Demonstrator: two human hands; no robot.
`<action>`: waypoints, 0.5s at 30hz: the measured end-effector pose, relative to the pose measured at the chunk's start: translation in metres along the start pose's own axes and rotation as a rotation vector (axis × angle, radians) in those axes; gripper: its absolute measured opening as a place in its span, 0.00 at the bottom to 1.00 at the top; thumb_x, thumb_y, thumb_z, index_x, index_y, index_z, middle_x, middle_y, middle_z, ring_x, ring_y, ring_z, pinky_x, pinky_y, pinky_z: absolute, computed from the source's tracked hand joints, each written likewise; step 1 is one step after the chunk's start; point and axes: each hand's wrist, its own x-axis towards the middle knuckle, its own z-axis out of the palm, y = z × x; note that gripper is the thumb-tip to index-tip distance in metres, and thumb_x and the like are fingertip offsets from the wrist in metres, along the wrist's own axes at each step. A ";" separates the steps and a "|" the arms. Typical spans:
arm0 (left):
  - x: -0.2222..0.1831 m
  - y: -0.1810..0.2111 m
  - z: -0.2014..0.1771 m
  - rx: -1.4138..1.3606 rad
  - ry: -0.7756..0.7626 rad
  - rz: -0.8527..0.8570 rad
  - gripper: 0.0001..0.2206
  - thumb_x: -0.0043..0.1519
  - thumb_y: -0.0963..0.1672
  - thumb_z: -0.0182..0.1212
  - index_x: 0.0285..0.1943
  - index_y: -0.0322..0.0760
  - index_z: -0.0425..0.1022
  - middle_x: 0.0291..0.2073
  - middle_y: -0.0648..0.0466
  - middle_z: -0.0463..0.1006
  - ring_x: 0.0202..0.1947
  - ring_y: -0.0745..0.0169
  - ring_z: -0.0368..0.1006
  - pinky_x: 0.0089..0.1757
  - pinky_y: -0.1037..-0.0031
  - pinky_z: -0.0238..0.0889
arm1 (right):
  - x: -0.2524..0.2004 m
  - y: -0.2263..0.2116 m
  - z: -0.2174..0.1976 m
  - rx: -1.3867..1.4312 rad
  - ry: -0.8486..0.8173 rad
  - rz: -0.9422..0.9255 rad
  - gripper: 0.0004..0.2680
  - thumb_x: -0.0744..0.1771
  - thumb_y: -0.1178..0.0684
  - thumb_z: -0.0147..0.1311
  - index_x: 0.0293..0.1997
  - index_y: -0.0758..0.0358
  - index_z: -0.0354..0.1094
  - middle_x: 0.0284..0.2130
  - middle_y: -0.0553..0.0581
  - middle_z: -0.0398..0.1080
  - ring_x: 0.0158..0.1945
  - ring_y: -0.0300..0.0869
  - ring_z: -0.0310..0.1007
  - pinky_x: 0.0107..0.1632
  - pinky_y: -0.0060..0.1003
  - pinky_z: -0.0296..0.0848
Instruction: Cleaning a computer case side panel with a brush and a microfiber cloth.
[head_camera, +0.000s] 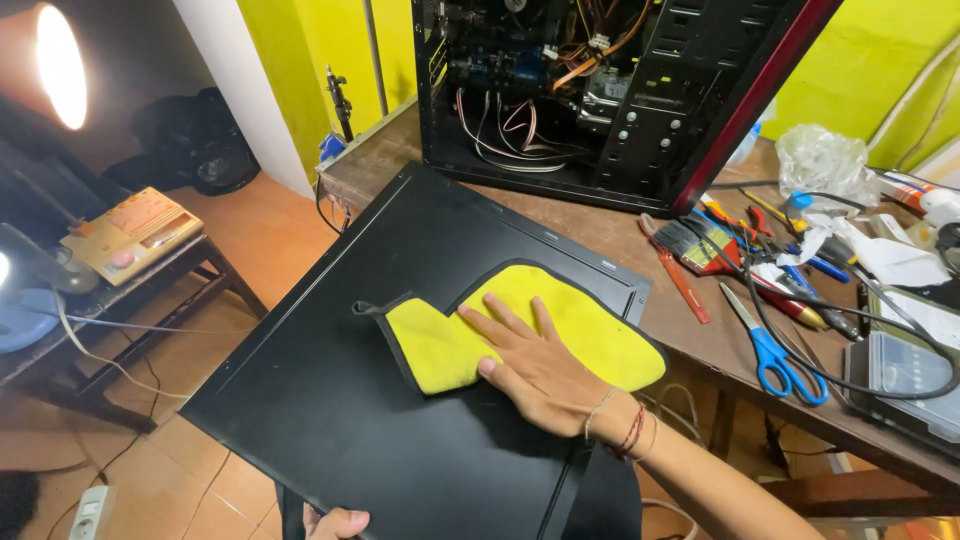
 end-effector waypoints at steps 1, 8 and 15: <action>-0.010 0.009 0.017 0.002 -0.005 -0.001 0.41 0.40 0.30 0.40 0.71 0.32 0.64 0.54 0.36 0.73 0.53 0.37 0.66 0.57 0.55 0.53 | -0.001 0.002 -0.002 -0.001 0.004 0.003 0.24 0.70 0.43 0.26 0.74 0.65 0.47 0.75 0.55 0.48 0.79 0.49 0.32 0.73 0.61 0.16; -0.102 0.060 0.140 -0.132 0.025 -0.139 0.41 0.46 0.31 0.31 0.75 0.38 0.56 0.59 0.34 0.65 0.57 0.36 0.60 0.59 0.49 0.51 | -0.001 0.025 -0.021 -0.023 -0.052 0.085 0.23 0.70 0.43 0.31 0.74 0.63 0.48 0.74 0.57 0.51 0.79 0.50 0.36 0.73 0.63 0.22; -0.140 0.059 0.197 -0.368 -0.022 0.011 0.40 0.45 0.32 0.32 0.73 0.40 0.61 0.55 0.42 0.69 0.51 0.45 0.63 0.53 0.60 0.55 | -0.002 0.045 -0.034 0.103 -0.188 0.092 0.26 0.69 0.37 0.22 0.75 0.55 0.50 0.75 0.61 0.46 0.79 0.48 0.40 0.75 0.53 0.24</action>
